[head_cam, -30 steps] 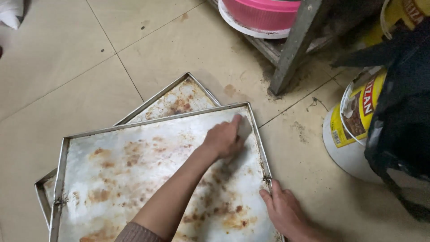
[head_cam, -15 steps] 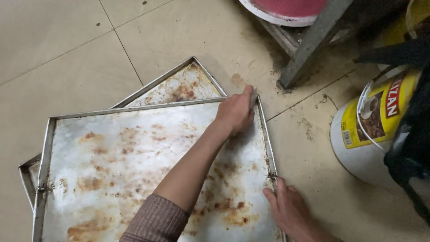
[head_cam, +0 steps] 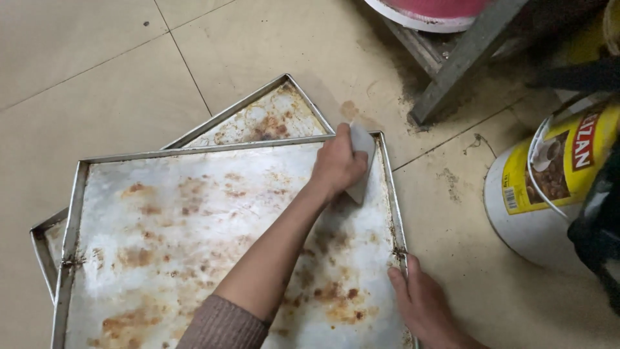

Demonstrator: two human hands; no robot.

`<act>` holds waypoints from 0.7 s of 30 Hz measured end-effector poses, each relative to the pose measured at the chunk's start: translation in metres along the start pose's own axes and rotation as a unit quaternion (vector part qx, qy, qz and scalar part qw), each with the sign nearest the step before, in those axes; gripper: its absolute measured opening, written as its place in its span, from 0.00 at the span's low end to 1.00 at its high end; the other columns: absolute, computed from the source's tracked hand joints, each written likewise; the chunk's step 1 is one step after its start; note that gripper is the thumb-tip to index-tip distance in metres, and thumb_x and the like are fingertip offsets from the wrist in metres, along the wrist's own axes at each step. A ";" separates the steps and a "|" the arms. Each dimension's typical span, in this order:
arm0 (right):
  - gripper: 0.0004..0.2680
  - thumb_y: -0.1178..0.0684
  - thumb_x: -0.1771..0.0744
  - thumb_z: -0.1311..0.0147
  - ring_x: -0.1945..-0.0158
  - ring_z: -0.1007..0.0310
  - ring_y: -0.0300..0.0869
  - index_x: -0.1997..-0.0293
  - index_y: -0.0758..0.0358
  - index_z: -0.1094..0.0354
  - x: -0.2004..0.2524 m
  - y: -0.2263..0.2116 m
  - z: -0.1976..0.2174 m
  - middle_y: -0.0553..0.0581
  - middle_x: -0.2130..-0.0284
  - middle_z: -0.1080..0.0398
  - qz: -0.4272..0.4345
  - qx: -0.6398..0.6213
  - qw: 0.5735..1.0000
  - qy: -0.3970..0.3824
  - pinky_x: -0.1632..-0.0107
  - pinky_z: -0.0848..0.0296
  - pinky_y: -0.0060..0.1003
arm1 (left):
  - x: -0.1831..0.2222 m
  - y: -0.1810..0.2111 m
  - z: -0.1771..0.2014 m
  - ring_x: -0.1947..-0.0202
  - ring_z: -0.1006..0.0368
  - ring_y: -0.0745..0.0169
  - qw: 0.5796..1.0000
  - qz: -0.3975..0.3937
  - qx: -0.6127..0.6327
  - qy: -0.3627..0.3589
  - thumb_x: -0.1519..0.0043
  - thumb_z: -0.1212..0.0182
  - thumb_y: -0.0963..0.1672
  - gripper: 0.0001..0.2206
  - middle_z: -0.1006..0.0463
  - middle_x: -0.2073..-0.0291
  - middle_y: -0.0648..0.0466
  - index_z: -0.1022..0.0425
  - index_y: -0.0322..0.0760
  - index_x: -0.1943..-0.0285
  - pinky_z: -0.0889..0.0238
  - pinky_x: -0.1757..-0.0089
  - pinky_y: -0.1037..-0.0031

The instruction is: Cleaning metal baking trays by scraping off burnt food residue with a plastic scraper and disposing of the waste in a trash bin.

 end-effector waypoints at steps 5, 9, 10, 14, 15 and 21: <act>0.23 0.31 0.27 0.58 0.51 0.17 0.67 0.31 0.56 0.38 -0.012 0.014 -0.011 0.67 0.58 0.15 0.021 0.027 0.999 0.011 0.48 0.24 0.58 | -0.008 0.014 -0.013 0.44 0.23 0.20 0.999 0.024 0.010 0.042 0.29 0.45 0.43 0.25 0.20 0.44 0.30 0.43 0.36 0.23 0.29 0.47 0.36; 0.17 0.33 0.26 0.56 0.56 0.19 0.65 0.43 0.55 0.37 -0.011 0.011 -0.007 0.66 0.62 0.19 0.079 0.065 0.995 0.004 0.53 0.27 0.59 | -0.016 0.017 -0.009 0.44 0.23 0.24 0.999 0.042 -0.021 0.011 0.29 0.45 0.43 0.22 0.20 0.46 0.32 0.41 0.41 0.26 0.27 0.47 0.37; 0.15 0.34 0.25 0.57 0.63 0.19 0.62 0.45 0.54 0.38 -0.010 0.006 -0.006 0.62 0.67 0.20 0.080 0.064 0.995 -0.019 0.59 0.27 0.58 | -0.022 0.016 -0.006 0.46 0.22 0.24 0.998 0.035 -0.045 -0.002 0.31 0.45 0.43 0.20 0.19 0.48 0.32 0.39 0.41 0.30 0.27 0.50 0.37; 0.17 0.31 0.26 0.57 0.61 0.20 0.67 0.45 0.54 0.39 -0.022 0.019 -0.017 0.67 0.66 0.20 0.099 0.094 0.990 0.022 0.57 0.27 0.62 | -0.011 0.011 -0.018 0.50 0.23 0.16 0.996 -0.054 -0.063 -0.014 0.33 0.44 0.42 0.17 0.19 0.47 0.28 0.39 0.40 0.35 0.32 0.52 0.32; 0.17 0.32 0.26 0.56 0.60 0.20 0.70 0.45 0.54 0.38 -0.020 0.016 -0.014 0.69 0.66 0.20 0.090 0.084 0.992 0.010 0.56 0.28 0.63 | 0.004 0.014 -0.023 0.53 0.22 0.19 0.995 -0.055 -0.077 -0.039 0.31 0.47 0.40 0.18 0.19 0.52 0.30 0.40 0.39 0.33 0.30 0.54 0.34; 0.18 0.32 0.27 0.53 0.65 0.24 0.71 0.41 0.55 0.39 -0.022 0.027 -0.024 0.70 0.72 0.24 0.142 0.101 0.983 0.062 0.59 0.31 0.65 | 0.068 -0.003 -0.067 0.59 0.21 0.23 0.985 -0.069 -0.116 -0.106 0.32 0.44 0.41 0.21 0.19 0.57 0.32 0.42 0.40 0.30 0.29 0.59 0.37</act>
Point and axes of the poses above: each hand's wrist, its own x-axis away from the middle knuckle, its own z-axis out of the back of the hand, y = z × x, the point moved 7 cm from there along -x, towards the middle knuckle
